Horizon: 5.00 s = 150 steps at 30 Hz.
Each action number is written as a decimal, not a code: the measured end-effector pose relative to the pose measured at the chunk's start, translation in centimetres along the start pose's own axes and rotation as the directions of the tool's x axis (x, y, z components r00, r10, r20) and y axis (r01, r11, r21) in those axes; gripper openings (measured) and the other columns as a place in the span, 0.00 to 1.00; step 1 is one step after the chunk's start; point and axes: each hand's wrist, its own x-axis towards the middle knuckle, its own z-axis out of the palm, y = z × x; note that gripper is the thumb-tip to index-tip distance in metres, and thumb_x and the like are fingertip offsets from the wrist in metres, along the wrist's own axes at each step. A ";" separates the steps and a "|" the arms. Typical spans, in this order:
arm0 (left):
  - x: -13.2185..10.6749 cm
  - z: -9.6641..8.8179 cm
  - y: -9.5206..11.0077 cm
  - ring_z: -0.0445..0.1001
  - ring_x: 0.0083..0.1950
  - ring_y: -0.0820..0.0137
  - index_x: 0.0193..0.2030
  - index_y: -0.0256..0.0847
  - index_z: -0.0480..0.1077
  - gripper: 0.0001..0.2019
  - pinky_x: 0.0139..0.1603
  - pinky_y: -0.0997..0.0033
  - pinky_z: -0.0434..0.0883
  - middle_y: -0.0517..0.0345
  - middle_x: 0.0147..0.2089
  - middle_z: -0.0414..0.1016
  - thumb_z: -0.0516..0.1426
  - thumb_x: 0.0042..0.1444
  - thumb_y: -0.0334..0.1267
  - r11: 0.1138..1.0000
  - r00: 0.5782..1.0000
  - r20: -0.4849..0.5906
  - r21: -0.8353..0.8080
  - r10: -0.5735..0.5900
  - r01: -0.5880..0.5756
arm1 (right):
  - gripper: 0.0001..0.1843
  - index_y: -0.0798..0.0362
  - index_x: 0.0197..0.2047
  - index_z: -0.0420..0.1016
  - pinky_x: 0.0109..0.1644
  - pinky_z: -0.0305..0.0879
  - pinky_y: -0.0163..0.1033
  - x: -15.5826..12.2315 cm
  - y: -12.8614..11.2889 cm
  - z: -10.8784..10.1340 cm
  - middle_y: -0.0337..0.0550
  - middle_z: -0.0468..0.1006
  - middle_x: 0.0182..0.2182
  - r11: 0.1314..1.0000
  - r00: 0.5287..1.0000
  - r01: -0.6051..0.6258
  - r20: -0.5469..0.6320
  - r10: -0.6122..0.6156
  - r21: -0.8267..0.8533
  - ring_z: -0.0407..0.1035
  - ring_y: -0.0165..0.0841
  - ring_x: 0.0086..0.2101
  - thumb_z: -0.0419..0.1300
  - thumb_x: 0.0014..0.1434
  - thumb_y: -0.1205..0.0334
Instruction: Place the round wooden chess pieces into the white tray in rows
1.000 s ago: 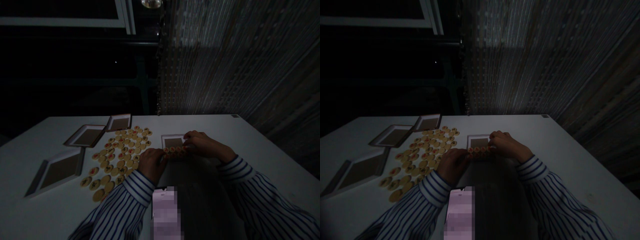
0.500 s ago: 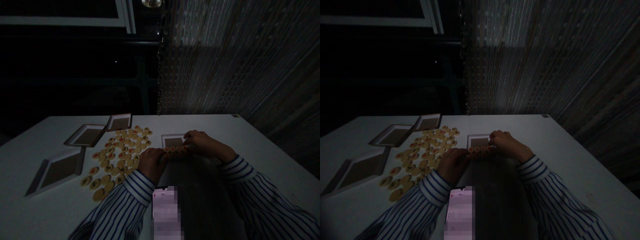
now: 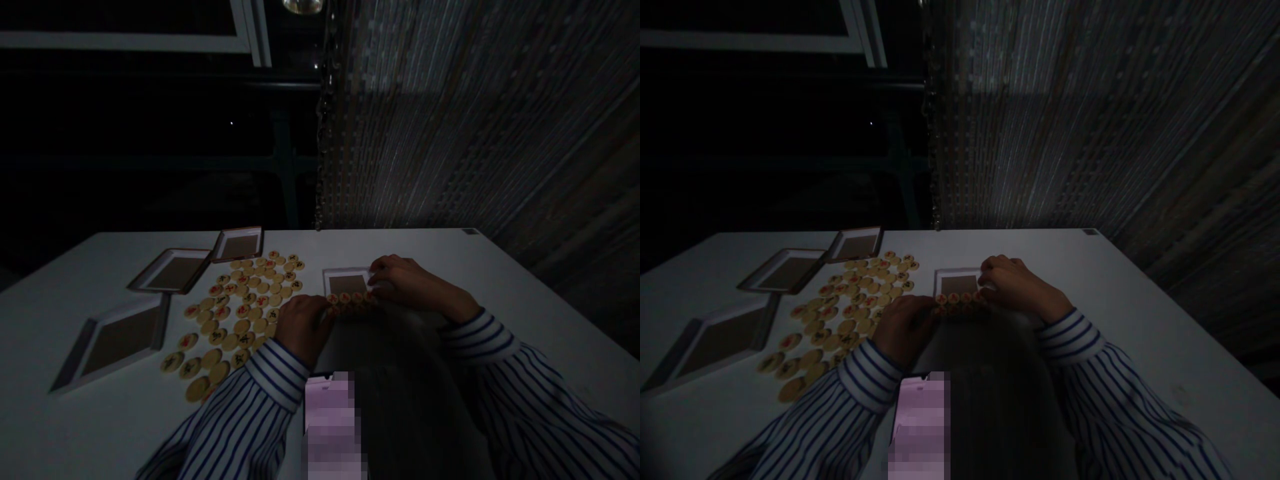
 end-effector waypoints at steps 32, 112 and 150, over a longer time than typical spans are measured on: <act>0.0 -0.7 -0.1 0.72 0.44 0.65 0.37 0.43 0.74 0.07 0.49 0.59 0.67 0.57 0.40 0.78 0.55 0.53 0.36 0.996 0.989 -0.148 -0.090 -0.002 -0.011 | 0.15 0.54 0.44 0.75 0.48 0.60 0.42 -0.5 -1.8 -2.4 0.48 0.75 0.42 0.998 0.992 0.054 -0.118 -0.052 0.013 0.67 0.37 0.43 0.51 0.59 0.63; -4.2 -9.1 -12.1 0.64 0.55 0.53 0.38 0.45 0.76 0.15 0.53 0.49 0.63 0.52 0.54 0.70 0.56 0.46 0.47 0.819 0.889 -0.200 0.346 -0.412 0.457 | 0.14 0.54 0.43 0.74 0.49 0.55 0.40 12.9 -16.9 1.6 0.48 0.75 0.41 0.943 0.943 0.329 -0.066 -0.325 0.057 0.65 0.35 0.44 0.49 0.59 0.64; -4.1 -9.6 -11.9 0.73 0.42 0.62 0.37 0.43 0.72 0.11 0.46 0.60 0.65 0.55 0.39 0.78 0.54 0.51 0.45 0.975 0.913 -0.399 0.150 -0.091 0.163 | 0.15 0.55 0.46 0.73 0.51 0.56 0.41 11.5 -15.6 0.7 0.50 0.74 0.45 0.956 0.962 0.272 -0.055 -0.267 0.111 0.65 0.37 0.46 0.50 0.59 0.62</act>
